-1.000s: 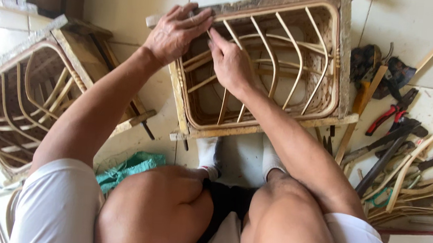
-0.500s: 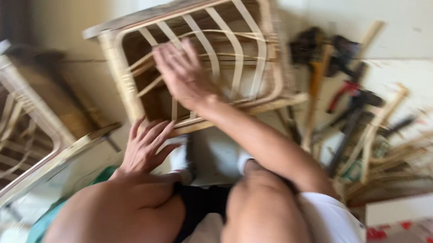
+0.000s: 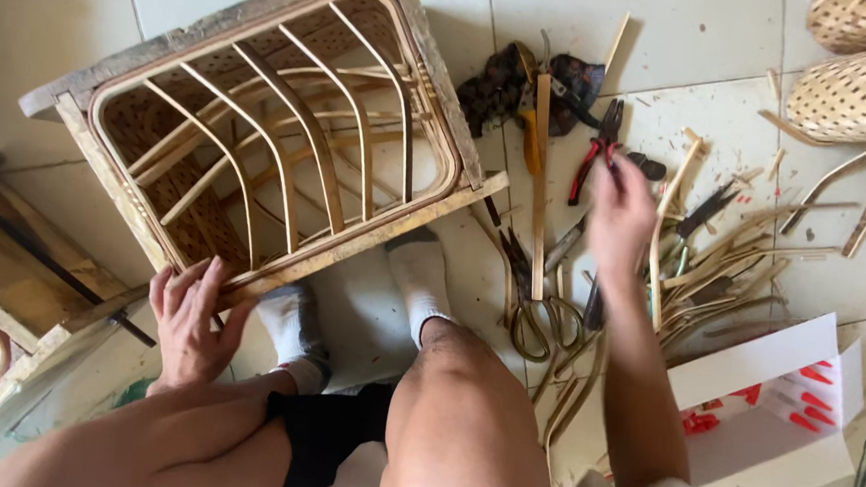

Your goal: The person is weaving a rectangular basket using thin wooden strips. They insert strips into a wooden jig, bend and secure them with a hammer, and apply glue to the joints.

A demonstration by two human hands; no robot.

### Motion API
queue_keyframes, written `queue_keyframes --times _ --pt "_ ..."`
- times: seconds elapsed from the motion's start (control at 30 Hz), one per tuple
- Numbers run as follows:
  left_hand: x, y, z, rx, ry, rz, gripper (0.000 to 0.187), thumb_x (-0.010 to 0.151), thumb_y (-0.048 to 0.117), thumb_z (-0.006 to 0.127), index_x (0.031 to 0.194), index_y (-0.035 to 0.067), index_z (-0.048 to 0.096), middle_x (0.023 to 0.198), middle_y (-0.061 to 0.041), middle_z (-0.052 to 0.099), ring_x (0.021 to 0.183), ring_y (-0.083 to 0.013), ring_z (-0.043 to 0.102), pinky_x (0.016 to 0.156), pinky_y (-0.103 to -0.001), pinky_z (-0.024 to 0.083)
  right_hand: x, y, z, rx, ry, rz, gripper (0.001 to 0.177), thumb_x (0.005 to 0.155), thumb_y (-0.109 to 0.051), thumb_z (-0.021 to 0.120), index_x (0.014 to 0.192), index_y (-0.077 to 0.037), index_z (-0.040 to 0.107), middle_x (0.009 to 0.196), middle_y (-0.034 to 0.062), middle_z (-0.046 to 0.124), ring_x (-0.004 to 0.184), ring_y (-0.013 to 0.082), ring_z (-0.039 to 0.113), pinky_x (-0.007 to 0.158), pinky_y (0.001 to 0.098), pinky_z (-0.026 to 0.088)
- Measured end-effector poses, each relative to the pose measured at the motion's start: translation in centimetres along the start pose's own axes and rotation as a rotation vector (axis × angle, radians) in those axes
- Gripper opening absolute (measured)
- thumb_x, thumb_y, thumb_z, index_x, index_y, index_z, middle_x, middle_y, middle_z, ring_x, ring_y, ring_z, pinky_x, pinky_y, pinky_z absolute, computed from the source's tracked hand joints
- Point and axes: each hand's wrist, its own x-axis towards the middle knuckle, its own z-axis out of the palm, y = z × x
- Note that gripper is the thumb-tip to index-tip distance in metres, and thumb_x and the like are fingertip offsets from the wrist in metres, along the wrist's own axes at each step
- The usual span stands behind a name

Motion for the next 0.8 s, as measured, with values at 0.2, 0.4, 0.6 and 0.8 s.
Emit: queue_keyframes --times 0.2,0.4,0.6,0.8 --pt "-0.1 1.2 -0.3 -0.088 0.266 -0.205 0.073 0.093 0.008 0.081 0.156 0.004 0.044 0.146 -0.027 0.051 0.136 -0.0403 0.049 0.113 -0.048 0.045 -5.3 14.8 -3.7 -0.588 0.025 0.206 0.053 0.094 -0.039 0.078 0.128 -0.001 0.063 0.119 0.0191 0.069 0.107 0.0341 0.064 0.092 0.0506 0.05" --pt "0.6 -1.0 -2.1 -0.885 0.066 -0.939 0.076 0.089 0.013 0.078 0.157 0.007 0.045 0.122 -0.009 0.066 0.105 -0.0187 0.065 0.088 -0.033 0.056 -1.8 20.5 -4.5 -0.405 -0.131 0.693 0.057 0.09 -0.031 0.071 0.142 -0.013 0.057 0.098 0.0142 0.072 0.084 0.0322 0.069 0.077 0.0473 0.055" --pt "1.0 -2.4 -2.2 -1.127 0.05 -0.998 0.079 0.087 0.007 0.077 0.158 0.009 0.043 0.13 -0.007 0.067 0.109 -0.0128 0.066 0.094 -0.029 0.057 1.0 19.4 -9.6 -0.303 0.079 0.036 0.022 0.1 -0.003 0.064 0.117 0.011 0.069 0.119 0.0205 0.072 0.106 0.0267 0.068 0.095 0.04 0.054" --pt "0.7 -2.7 -1.9 -1.175 0.051 -0.969 0.083 0.087 0.01 0.078 0.159 0.011 0.039 0.138 -0.007 0.065 0.114 -0.013 0.065 0.099 -0.031 0.055 -2.5 10.1 -12.1 0.233 0.163 0.014 0.024 0.11 -0.006 0.056 0.128 0.006 0.048 0.092 0.0081 0.061 0.069 0.0151 0.055 0.056 0.0296 0.045"
